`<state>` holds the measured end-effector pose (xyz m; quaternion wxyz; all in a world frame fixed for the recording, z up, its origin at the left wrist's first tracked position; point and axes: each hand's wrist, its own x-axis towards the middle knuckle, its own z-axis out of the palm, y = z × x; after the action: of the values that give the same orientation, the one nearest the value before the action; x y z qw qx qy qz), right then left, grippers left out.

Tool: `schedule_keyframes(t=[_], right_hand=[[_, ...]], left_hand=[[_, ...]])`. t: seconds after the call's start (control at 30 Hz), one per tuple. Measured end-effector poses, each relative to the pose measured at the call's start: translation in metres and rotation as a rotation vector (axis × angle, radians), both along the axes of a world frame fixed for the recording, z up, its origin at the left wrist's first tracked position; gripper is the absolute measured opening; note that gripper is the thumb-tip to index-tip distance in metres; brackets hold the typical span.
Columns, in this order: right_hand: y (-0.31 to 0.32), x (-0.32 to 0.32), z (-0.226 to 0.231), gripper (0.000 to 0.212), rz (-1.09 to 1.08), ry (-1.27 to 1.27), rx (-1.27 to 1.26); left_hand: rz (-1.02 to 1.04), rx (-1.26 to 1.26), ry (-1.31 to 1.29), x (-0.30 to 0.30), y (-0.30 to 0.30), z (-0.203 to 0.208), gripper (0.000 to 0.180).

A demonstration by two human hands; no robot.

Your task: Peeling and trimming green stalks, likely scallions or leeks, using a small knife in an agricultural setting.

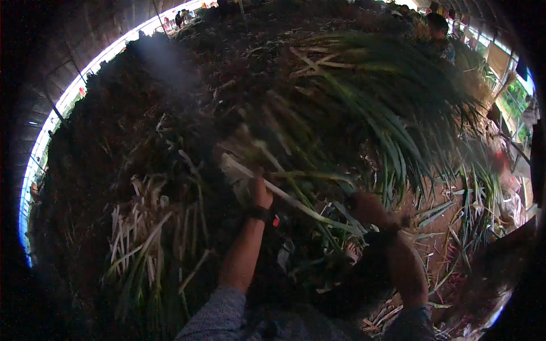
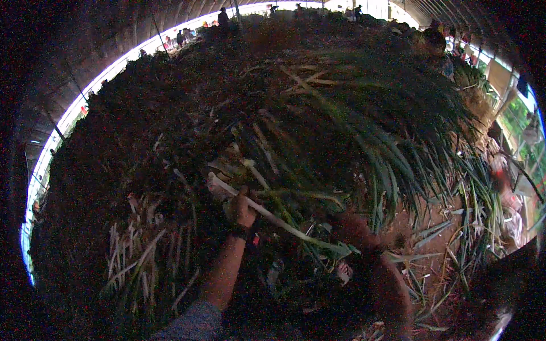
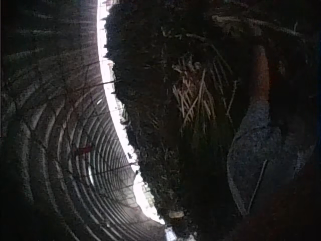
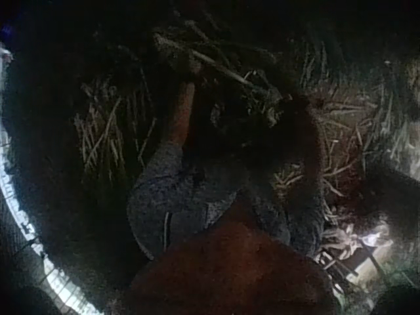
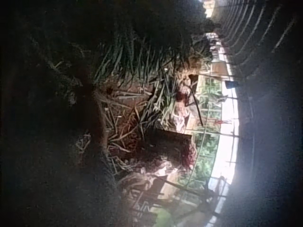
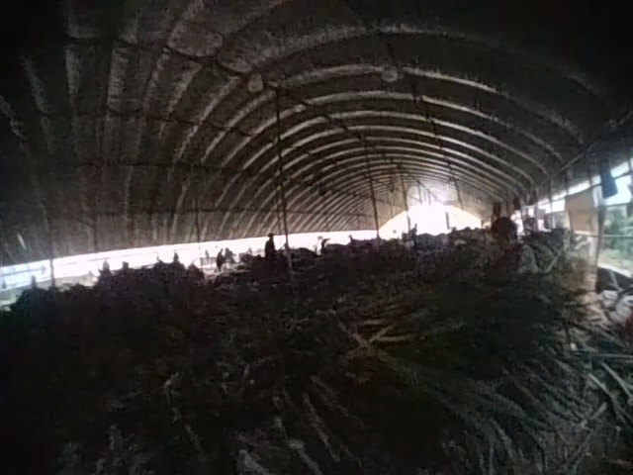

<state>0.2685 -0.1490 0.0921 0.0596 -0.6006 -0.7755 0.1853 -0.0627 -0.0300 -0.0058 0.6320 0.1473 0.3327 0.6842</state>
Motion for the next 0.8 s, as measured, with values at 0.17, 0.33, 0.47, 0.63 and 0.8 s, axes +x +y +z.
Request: schedule_keyframes(t=[0.17, 0.33, 0.47, 0.63, 0.8], right_hand=[[0.001, -0.003, -0.008, 0.034, 0.035, 0.076, -0.018], [0.028, 0.002, -0.02, 0.034, -0.032, 0.025, 0.016], [0.024, 0.018, -0.017, 0.031, -0.084, 0.099, 0.082], [0.029, 0.011, 0.001, 0.033, -0.131, 0.128, -0.088], [0.024, 0.016, -0.004, 0.035, -0.129, 0.112, -0.105]], left_hand=[[-0.218, 0.37, 1.113, -0.005, 0.012, -0.035, 0.035], [-0.068, 0.332, 1.232, -0.008, 0.059, -0.054, 0.052], [-0.024, 0.185, 0.855, 0.005, 0.097, -0.005, 0.039], [-0.053, 0.266, 0.248, -0.077, 0.145, 0.051, 0.035], [0.033, 0.339, 0.301, -0.156, 0.137, 0.189, 0.044]])
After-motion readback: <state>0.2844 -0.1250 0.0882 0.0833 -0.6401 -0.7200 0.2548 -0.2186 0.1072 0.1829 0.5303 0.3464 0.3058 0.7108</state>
